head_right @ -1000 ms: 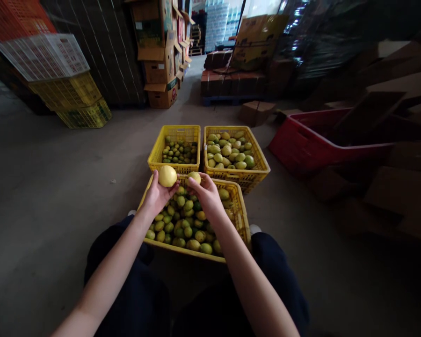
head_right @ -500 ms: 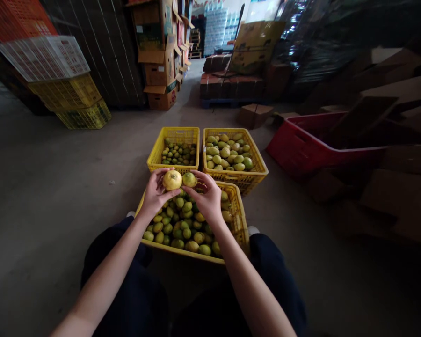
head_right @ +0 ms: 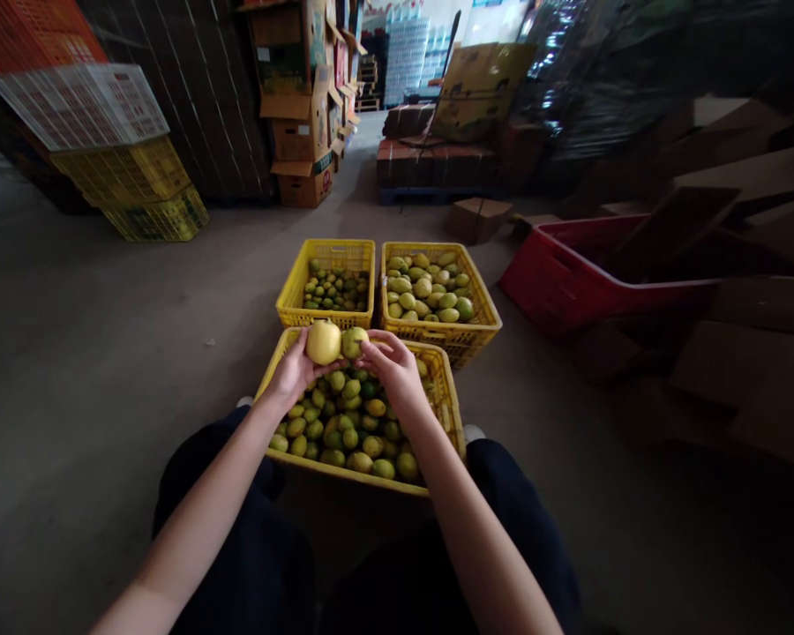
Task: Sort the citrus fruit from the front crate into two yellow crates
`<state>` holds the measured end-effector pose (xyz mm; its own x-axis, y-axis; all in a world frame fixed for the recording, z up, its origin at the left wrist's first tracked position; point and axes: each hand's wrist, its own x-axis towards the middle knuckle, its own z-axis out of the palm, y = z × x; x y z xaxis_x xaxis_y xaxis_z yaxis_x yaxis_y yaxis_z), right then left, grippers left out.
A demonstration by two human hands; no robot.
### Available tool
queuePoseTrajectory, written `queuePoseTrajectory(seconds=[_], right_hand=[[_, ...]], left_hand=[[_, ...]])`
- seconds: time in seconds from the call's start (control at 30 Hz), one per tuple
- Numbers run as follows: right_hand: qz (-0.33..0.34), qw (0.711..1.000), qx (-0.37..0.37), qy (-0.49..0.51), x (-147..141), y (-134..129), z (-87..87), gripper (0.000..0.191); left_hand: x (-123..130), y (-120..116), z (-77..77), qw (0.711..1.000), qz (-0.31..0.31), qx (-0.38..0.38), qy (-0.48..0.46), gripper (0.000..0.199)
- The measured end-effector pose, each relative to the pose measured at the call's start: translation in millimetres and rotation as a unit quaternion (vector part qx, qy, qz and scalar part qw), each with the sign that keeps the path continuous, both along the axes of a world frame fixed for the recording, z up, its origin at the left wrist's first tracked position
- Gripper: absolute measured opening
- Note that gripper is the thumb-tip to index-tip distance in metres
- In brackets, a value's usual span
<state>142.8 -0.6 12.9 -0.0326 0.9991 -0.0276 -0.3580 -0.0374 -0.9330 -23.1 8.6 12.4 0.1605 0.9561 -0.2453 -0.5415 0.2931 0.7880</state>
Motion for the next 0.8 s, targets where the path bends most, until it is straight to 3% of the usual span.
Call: queuePoseTrajectory(seconds=[0.1,0.37,0.47,0.57,0.63,0.7,0.73,0.8], right_hand=[[0.019,1.0,-0.016,0.013,0.2,1.9,-0.9,0.039],[0.05,0.998,-0.031,-0.016,-7.3,-2.8,1.4,0.04],[0.084,0.995,-0.049,-0.031,-9.7,-1.6,0.1,0.038],[0.131,0.982,-0.104,-0.086,-14.5,-0.6,-12.4,0.032],[0.175,0.953,-0.148,-0.2,-20.8,-4.9,-30.0,0.027],[0.25,0.88,-0.178,-0.362,-29.0,-15.4,-52.8,0.024],[0.303,0.824,-0.19,-0.439,-33.0,-22.3,-64.5,0.022],[0.346,0.773,-0.208,-0.49,-39.0,-35.3,-84.2,0.023]], left_hand=[[4.0,-0.7,4.3,0.999,-0.013,-0.044,0.009,0.043],[4.4,-5.8,1.4,0.998,-0.008,-0.032,0.059,0.014],[3.7,-3.1,3.0,0.996,0.015,-0.073,0.049,0.023],[-3.2,1.5,7.4,0.989,0.045,-0.139,-0.013,0.034],[-11.6,4.2,10.1,0.982,0.068,-0.171,-0.051,0.034],[-21.2,5.8,12.0,0.976,0.094,-0.184,-0.063,0.033],[-25.7,6.1,12.5,0.975,0.104,-0.185,-0.064,0.032],[-33.2,5.8,13.0,0.974,0.113,-0.187,-0.062,0.031]])
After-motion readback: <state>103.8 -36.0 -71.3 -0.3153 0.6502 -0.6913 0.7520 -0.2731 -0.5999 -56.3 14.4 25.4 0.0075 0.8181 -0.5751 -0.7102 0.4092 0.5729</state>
